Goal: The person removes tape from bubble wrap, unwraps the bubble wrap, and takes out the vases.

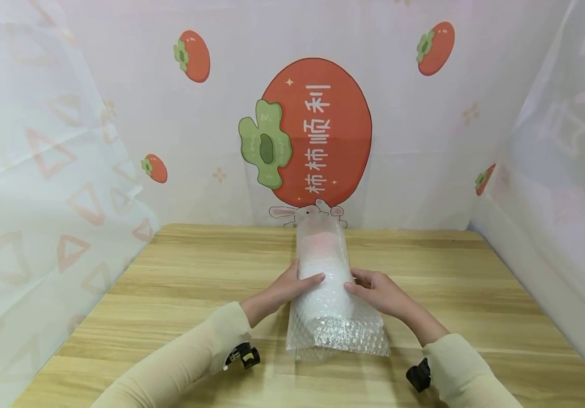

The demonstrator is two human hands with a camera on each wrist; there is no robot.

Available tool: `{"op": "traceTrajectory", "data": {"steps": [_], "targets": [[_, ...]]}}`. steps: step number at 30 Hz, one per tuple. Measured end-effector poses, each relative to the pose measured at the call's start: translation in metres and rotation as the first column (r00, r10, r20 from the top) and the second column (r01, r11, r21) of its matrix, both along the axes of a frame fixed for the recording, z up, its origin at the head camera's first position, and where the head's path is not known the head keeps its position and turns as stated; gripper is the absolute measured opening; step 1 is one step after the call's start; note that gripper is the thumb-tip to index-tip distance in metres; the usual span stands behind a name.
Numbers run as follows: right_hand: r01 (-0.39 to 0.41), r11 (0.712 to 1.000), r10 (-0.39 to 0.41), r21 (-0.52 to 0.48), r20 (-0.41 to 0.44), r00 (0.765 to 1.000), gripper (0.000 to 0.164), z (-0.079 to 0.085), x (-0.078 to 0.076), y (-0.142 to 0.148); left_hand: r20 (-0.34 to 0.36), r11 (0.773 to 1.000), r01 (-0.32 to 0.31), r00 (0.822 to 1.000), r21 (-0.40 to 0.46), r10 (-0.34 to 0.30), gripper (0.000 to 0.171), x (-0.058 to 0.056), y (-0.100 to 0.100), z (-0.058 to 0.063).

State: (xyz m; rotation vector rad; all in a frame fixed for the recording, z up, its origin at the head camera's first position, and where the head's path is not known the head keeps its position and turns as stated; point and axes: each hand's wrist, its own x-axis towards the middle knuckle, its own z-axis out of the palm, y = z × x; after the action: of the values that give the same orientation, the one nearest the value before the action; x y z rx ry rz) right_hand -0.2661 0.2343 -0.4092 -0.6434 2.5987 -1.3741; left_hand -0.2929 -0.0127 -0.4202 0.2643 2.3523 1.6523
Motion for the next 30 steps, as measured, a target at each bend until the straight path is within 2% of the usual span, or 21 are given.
{"op": "traceTrajectory", "data": {"steps": [8, 15, 21, 30], "targets": [[-0.029, 1.000, 0.029, 0.005, 0.009, 1.000, 0.061, 0.007, -0.002, 0.000, 0.000, 1.000, -0.009, 1.000, 0.016, 0.009, 0.102, 0.001, 0.003, 0.005], [-0.061, 0.998, 0.063, -0.036, 0.085, 0.994, 0.062, 0.006, -0.003, 0.003, 0.011, 0.998, -0.007, 1.000, 0.060, 0.006, 0.098, 0.002, 0.004, 0.002], [-0.106, 0.991, 0.115, -0.078, 0.119, 0.986, 0.061, 0.003, -0.002, 0.009, 0.020, 0.999, -0.022, 1.000, 0.028, 0.021, 0.100, 0.004, 0.007, -0.004], [-0.110, 0.992, 0.115, -0.059, 0.079, 0.990, 0.055, 0.007, -0.006, 0.013, -0.007, 0.999, -0.034, 0.999, -0.011, 0.034, 0.100, 0.002, 0.010, -0.002]]}}
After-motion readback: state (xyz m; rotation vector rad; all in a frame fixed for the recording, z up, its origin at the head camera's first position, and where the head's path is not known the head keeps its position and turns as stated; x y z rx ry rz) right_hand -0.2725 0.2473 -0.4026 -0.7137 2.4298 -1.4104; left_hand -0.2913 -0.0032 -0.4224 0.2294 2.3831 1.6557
